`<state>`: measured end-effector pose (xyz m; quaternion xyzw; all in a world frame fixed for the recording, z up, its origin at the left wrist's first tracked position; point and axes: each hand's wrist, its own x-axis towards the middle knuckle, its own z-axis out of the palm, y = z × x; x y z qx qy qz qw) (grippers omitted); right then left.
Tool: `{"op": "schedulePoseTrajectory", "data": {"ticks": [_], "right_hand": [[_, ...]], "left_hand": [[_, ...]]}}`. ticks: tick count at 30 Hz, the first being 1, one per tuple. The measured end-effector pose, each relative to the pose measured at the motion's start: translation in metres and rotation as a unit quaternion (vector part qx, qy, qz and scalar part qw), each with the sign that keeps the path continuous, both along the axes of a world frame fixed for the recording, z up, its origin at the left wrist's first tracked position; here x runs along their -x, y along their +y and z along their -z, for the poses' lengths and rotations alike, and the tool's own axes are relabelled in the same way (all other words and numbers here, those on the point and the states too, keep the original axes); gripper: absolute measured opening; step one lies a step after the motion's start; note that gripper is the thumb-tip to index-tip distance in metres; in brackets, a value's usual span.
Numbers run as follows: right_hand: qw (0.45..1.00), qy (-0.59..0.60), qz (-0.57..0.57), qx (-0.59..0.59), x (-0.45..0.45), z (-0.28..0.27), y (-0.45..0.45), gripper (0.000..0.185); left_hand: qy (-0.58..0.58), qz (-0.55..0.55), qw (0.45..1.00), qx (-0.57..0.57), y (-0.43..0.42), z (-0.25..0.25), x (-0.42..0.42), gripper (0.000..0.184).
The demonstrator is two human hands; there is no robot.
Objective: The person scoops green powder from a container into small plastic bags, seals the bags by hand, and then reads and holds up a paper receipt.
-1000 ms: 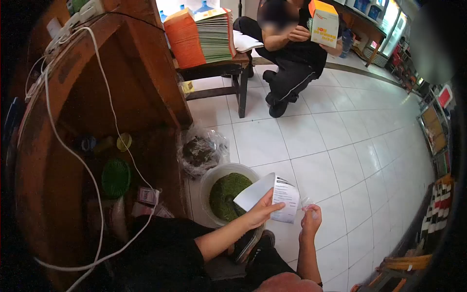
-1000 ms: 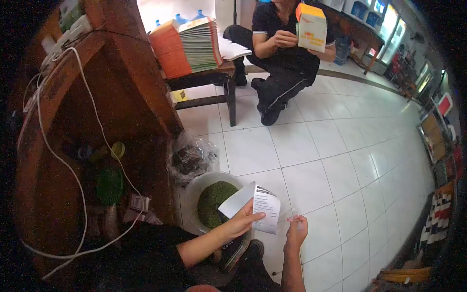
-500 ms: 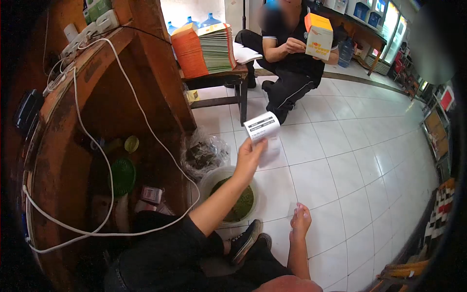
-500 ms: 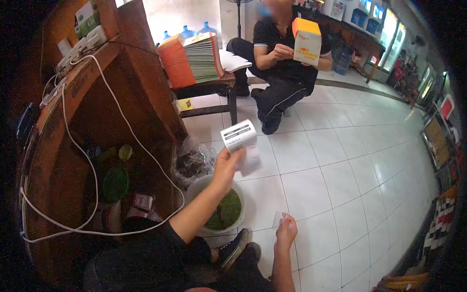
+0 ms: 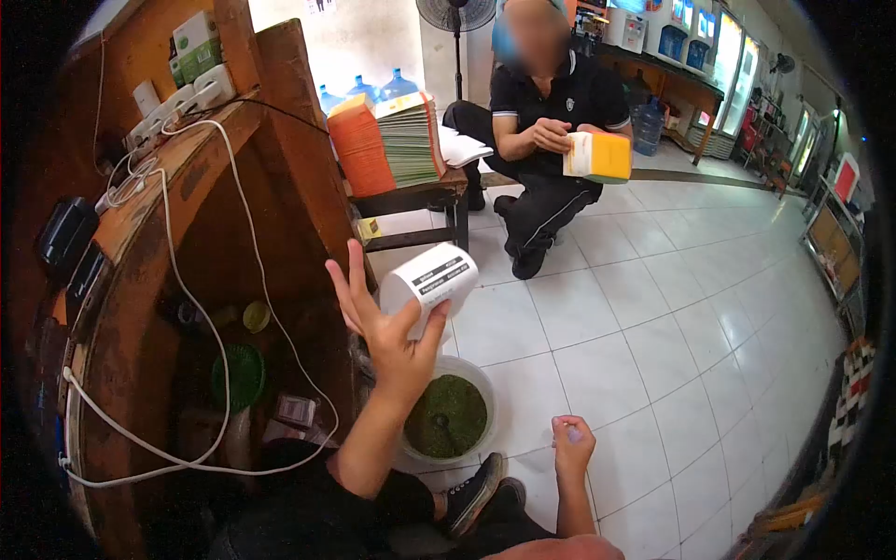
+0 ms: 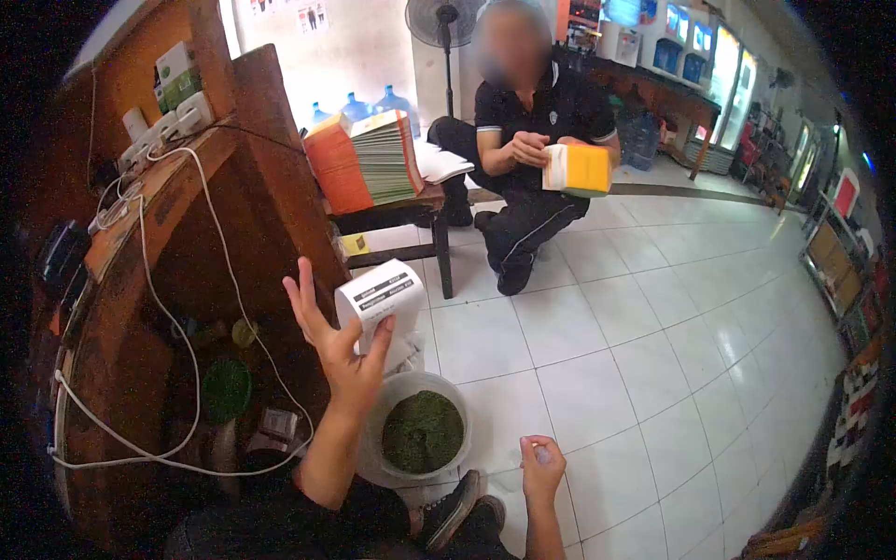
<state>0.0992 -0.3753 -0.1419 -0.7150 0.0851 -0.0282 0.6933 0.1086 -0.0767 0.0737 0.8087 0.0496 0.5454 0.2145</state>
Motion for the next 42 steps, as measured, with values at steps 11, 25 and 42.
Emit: {"op": "schedulePoseTrajectory", "data": {"ticks": [11,25,42], "right_hand": [[0.999,0.004,-0.03,0.022,0.002,-0.004,0.014,0.011],[0.999,0.024,-0.04,0.019,0.004,-0.017,0.019,0.011],[0.98,-0.057,-0.192,0.007,0.032,-0.184,0.044,0.021]], "left_hand": [[0.032,0.126,0.987,0.094,0.03,0.005,0.001,0.026],[-0.001,0.316,0.866,0.387,0.003,0.015,-0.008,0.068],[0.092,0.373,0.835,0.394,0.007,-0.038,0.026,0.063]]}}
